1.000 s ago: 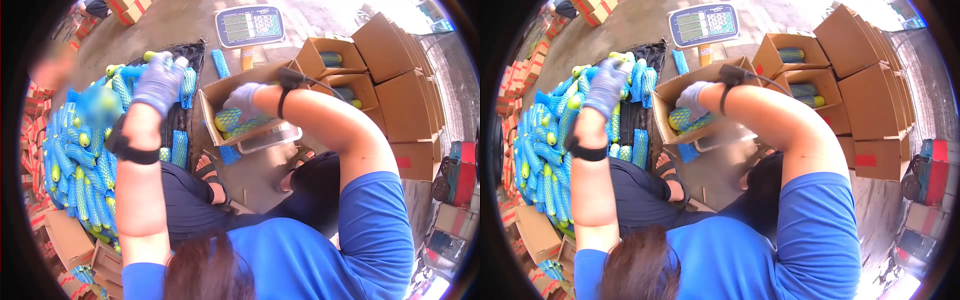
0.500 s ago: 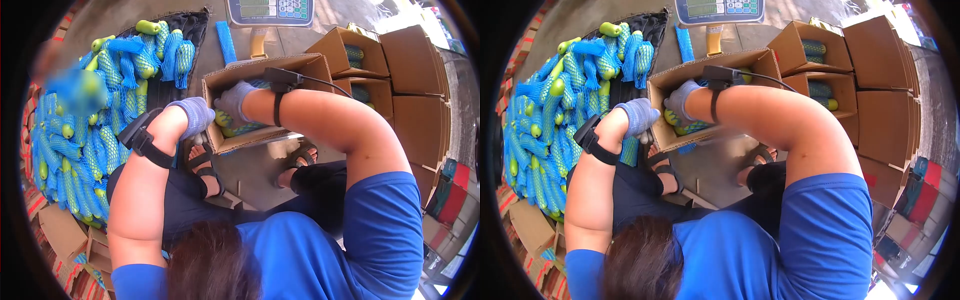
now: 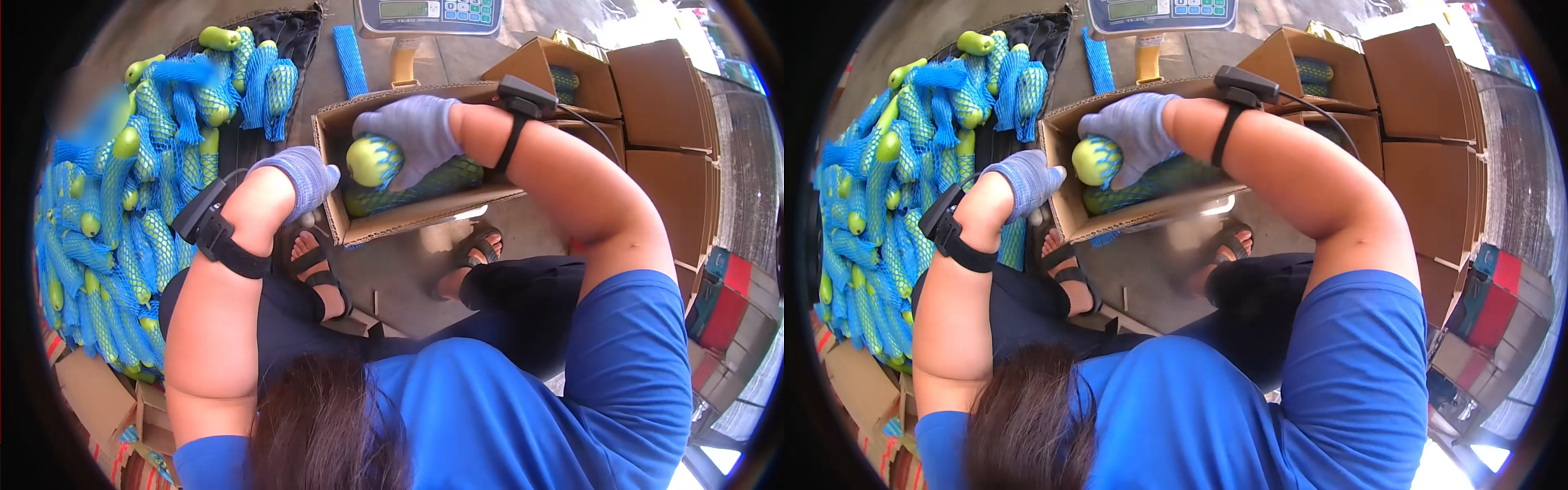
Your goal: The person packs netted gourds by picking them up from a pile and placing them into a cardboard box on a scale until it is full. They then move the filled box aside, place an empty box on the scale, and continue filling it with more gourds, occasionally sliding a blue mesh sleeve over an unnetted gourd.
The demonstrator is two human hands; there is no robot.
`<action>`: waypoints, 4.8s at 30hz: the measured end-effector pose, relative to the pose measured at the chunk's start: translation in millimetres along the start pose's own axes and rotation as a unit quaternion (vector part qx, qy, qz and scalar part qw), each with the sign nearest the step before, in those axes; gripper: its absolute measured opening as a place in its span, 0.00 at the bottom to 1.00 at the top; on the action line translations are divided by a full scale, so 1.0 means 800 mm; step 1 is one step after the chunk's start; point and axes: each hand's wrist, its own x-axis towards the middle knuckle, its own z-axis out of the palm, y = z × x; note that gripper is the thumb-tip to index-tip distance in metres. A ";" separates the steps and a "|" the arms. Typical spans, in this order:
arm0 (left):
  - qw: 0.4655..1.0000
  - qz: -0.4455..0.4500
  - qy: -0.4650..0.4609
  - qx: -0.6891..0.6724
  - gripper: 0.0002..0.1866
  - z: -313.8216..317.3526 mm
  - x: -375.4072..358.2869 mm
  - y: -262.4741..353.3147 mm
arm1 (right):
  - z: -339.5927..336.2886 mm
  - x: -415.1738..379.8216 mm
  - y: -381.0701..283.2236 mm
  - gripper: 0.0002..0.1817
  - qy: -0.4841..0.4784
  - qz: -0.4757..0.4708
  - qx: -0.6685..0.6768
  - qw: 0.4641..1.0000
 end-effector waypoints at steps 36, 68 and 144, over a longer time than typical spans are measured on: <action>0.876 0.370 0.238 0.196 0.33 0.051 0.077 0.130 | -0.027 -0.238 0.046 0.48 0.564 0.280 0.245 0.737; 0.739 0.507 0.243 -0.371 0.41 -0.046 -0.051 0.051 | 0.052 -0.115 0.042 0.48 0.263 0.500 0.744 0.357; 0.658 0.453 0.033 -0.601 0.28 0.053 0.033 0.156 | 0.013 -0.117 -0.046 0.20 0.552 0.086 0.533 0.636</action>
